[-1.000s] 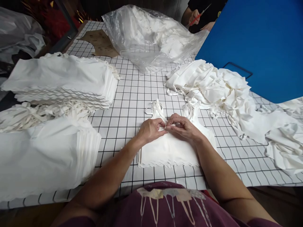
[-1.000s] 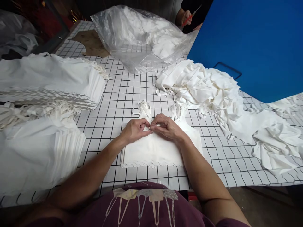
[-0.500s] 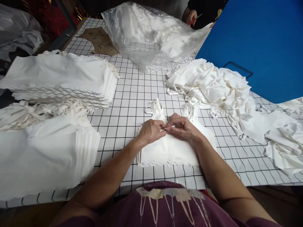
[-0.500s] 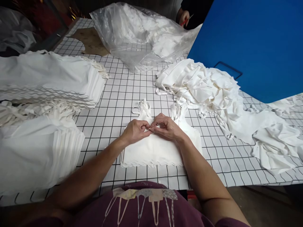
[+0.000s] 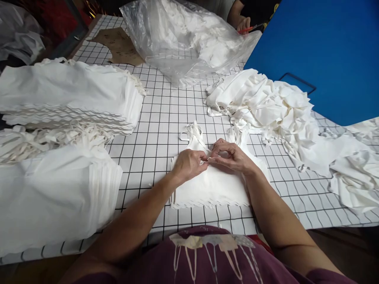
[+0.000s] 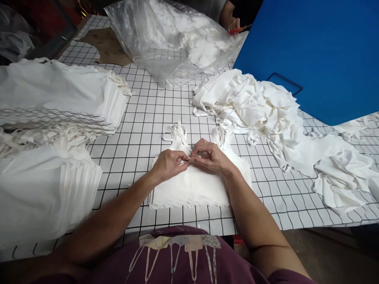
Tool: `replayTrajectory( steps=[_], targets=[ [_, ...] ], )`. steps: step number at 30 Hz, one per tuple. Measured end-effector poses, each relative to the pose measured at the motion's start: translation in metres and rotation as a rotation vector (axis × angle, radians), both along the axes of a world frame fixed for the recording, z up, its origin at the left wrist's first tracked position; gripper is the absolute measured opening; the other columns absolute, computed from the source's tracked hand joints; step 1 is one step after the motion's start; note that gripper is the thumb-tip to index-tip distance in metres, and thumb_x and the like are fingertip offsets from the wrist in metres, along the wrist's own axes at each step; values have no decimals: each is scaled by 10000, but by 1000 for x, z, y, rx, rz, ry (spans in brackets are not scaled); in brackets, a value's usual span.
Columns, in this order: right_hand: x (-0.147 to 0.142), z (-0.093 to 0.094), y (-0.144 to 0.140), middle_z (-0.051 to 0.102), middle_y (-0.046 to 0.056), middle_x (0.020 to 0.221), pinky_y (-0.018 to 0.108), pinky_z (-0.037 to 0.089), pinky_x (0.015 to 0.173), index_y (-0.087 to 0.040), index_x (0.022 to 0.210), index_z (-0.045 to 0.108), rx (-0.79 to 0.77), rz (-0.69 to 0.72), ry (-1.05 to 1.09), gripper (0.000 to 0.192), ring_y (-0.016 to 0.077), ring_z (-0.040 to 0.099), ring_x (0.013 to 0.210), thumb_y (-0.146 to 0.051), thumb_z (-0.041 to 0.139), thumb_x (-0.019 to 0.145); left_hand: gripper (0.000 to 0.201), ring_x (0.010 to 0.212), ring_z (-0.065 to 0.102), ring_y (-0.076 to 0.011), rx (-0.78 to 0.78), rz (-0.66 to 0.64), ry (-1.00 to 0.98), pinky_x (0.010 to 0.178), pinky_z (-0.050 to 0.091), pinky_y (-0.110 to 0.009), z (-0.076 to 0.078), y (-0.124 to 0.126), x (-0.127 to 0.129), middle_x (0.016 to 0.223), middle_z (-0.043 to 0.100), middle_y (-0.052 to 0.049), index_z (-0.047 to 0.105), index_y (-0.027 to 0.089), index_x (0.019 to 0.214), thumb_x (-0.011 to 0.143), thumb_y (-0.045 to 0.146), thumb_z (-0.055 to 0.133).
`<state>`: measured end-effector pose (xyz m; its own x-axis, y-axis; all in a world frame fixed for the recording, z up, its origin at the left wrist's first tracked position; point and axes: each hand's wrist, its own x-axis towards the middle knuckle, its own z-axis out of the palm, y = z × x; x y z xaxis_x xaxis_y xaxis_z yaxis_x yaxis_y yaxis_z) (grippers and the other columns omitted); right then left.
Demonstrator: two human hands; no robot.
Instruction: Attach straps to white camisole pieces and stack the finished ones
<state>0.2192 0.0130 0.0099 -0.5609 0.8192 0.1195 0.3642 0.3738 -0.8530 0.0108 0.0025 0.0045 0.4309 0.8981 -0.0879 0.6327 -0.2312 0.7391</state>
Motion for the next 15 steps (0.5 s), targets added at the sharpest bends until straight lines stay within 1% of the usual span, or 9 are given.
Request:
replayTrajectory(
  steps=[7, 11, 15],
  targets=[
    [-1, -2, 1, 684, 48, 808, 346, 435, 803, -183, 828, 688, 20, 52, -23, 101, 188, 536, 868, -269, 699, 879, 88, 509, 375, -80, -16, 24, -4, 565, 340, -239, -1, 0, 2, 501, 468, 52, 723, 156, 707, 737, 217, 667],
    [0, -2, 2, 677, 45, 786, 349, 435, 790, -178, 807, 676, 37, 68, -50, 117, 186, 535, 843, -271, 698, 876, 89, 513, 409, -84, -22, 36, -5, 573, 362, -238, -2, 0, 3, 511, 495, 46, 725, 163, 712, 742, 235, 682],
    [0, -3, 1, 672, 42, 782, 353, 436, 805, -182, 811, 674, 56, 56, -25, 128, 185, 529, 849, -283, 683, 888, 88, 526, 444, -96, -6, 36, 25, 578, 374, -245, -3, 0, 3, 529, 537, 35, 737, 168, 737, 728, 239, 686]
  ],
)
